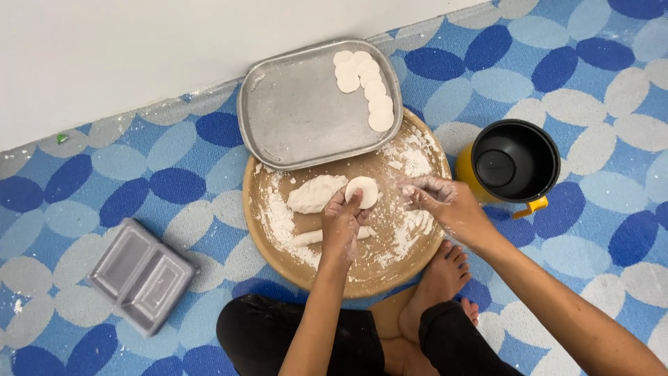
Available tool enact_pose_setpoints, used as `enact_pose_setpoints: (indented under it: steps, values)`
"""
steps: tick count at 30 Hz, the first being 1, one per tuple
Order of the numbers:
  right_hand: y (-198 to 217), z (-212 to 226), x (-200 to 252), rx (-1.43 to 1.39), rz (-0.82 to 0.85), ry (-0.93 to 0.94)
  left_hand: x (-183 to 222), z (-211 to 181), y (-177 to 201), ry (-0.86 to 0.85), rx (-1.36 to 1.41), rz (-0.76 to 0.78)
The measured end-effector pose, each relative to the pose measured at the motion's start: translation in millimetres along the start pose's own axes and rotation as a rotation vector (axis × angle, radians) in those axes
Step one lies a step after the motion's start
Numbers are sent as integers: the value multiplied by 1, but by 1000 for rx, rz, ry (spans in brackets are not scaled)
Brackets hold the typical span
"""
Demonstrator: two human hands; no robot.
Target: Shaping small pieces of dough into flat discs and arranging them on a metal tray
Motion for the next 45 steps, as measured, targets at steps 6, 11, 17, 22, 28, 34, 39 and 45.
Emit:
enact_pose_setpoints:
  steps: [6, 11, 17, 22, 28, 34, 39, 45]
  values:
    - [-5, -111, -25, 334, 150, -292, -43, 23, 3, 16, -173, -25]
    - [-10, -166, -6, 219, 238, -424, -99, 3, -23, -159, -528, -33]
    - [-5, -177, -6, 455, 242, -553, -196, -39, -86, -187, -604, 2]
    - [-2, -171, -9, 451, 245, -614, -247, -1, -57, -356, -972, -88]
    - [-14, -168, -20, 506, 282, -588, -214, -13, -66, -446, -1094, 12]
    - [-62, -140, -39, 417, 308, -271, -104, -5, -41, -592, -1079, 299]
    - [-87, -189, -47, 702, 418, -269, -16, 10, 16, -537, -1168, 627]
    - [-92, -190, -48, 623, 212, 90, -21, 60, 70, -651, -1665, 725]
Point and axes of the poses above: each hand's wrist, its own x-axis away from the middle knuckle, its own y-axis out of the back of the hand, z = x × y, the point moved 3 cm from there along -x, towards the middle knuckle, and after that the axes turned 4 degrees about -y, right-handed, at the moved point
